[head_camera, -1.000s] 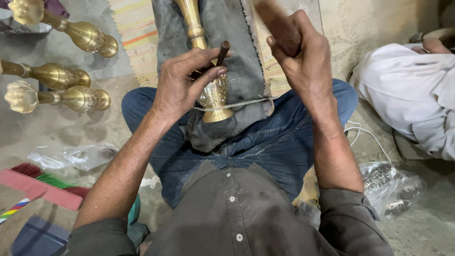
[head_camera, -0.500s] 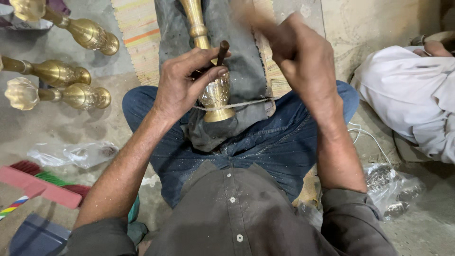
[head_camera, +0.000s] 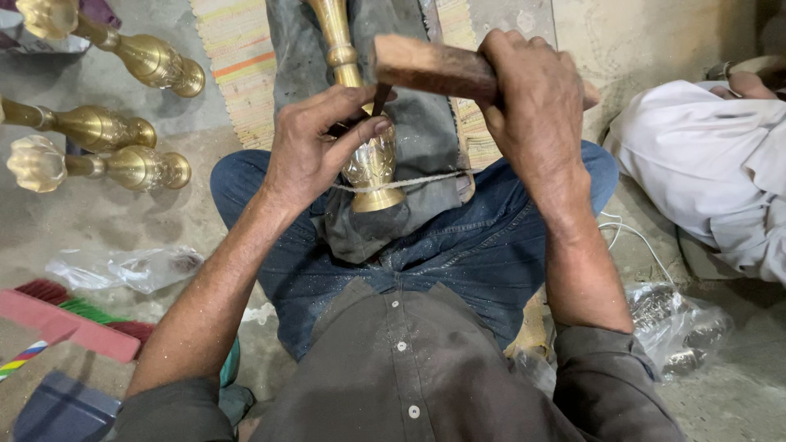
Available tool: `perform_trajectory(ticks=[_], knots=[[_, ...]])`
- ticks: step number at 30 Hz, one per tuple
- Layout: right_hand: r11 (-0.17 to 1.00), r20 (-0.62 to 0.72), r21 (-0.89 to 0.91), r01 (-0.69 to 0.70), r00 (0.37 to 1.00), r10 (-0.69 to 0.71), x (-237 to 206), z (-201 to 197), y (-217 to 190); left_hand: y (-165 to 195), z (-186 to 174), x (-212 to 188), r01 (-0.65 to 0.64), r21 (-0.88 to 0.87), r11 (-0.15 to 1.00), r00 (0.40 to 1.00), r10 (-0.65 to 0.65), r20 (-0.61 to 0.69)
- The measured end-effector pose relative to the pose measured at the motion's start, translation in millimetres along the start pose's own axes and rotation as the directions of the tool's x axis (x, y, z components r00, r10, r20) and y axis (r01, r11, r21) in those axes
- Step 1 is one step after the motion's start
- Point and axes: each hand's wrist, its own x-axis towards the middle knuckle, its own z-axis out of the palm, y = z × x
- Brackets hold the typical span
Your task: The person sits cross-legged on the floor with a brass vase held against their lap by a cord. They hold a chisel against the vase surface and repeatedly strike it with a wooden mallet to carve decorative patterns, repositioning the chisel around the vase body, then adjust the cord and continue working.
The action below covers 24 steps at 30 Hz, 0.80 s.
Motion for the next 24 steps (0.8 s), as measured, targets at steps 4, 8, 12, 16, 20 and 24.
perform_trajectory(ticks=[4,8,12,16,20,24], knots=[[0.865,0.22,0.341,-0.368,0.926,0.307,1,0,1,-4,3,-2,0.033,-0.046,0.998,0.999,-0.032,0.016],[0.863,0.195,0.375,-0.339,0.939,0.284,2,-2,1,-6,3,-1,-0.019,-0.038,0.999,1.0,0.018,-0.014],[1.0,0.01,-0.006,0.021,1.0,-0.02,3,-3,0,-5,1,-1,-0.018,-0.036,0.999,1.0,0.018,-0.01],[0.852,0.241,0.357,-0.382,0.919,0.311,1,-1,1,-2,0,-2,0.033,-0.041,0.999,0.999,-0.033,-0.005],[0.903,0.196,0.311,-0.297,0.949,0.245,-5,1,6,-2,3,1,0.071,-0.029,0.997,0.997,-0.071,0.001],[0.999,0.108,0.039,-0.027,0.994,0.023,-8,7,10,-2,2,-1,-0.034,-0.085,0.996,0.999,0.033,-0.015]])
